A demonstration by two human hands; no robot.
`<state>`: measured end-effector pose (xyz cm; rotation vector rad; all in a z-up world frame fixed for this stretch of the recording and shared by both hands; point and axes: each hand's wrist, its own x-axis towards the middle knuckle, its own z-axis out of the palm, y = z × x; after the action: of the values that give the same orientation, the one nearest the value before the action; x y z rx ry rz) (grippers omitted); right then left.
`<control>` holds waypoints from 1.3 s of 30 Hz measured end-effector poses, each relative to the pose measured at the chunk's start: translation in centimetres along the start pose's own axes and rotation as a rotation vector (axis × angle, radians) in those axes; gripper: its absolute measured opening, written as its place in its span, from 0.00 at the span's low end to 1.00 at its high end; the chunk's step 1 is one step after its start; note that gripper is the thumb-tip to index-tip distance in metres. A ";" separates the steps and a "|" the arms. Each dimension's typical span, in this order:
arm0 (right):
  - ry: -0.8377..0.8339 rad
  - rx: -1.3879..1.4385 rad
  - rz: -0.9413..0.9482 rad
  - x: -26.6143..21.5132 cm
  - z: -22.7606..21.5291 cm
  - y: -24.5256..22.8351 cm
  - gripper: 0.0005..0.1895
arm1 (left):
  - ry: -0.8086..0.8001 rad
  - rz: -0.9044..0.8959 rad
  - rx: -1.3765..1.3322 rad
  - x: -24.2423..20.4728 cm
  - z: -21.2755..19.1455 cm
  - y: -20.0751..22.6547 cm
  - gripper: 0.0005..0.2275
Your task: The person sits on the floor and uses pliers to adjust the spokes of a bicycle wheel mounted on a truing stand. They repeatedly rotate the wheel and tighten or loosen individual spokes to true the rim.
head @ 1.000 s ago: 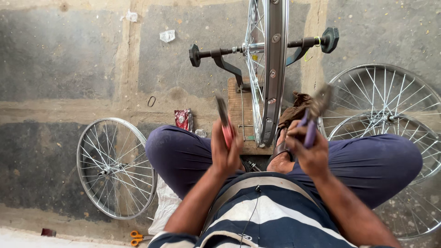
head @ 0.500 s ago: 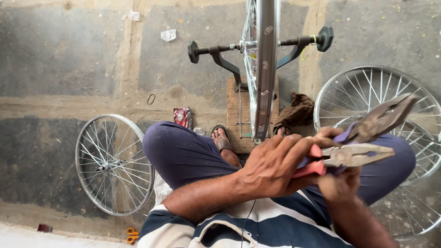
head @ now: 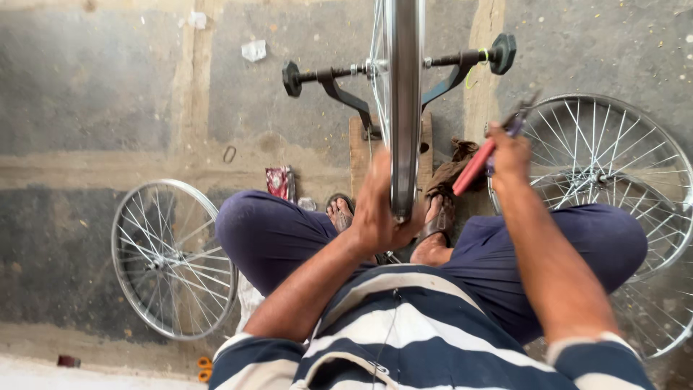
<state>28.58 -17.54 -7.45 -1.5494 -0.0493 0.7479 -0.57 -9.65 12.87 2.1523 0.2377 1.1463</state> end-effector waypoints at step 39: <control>-0.383 -0.945 -1.344 -0.1 13.6 -12.1 0.12 | 0.066 -0.203 -0.049 3.0 -6.2 0.1 0.13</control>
<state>26.86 -3.86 4.46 -1.7120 -1.7419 -0.1620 -3.68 -5.37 17.29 1.9987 0.4421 1.0952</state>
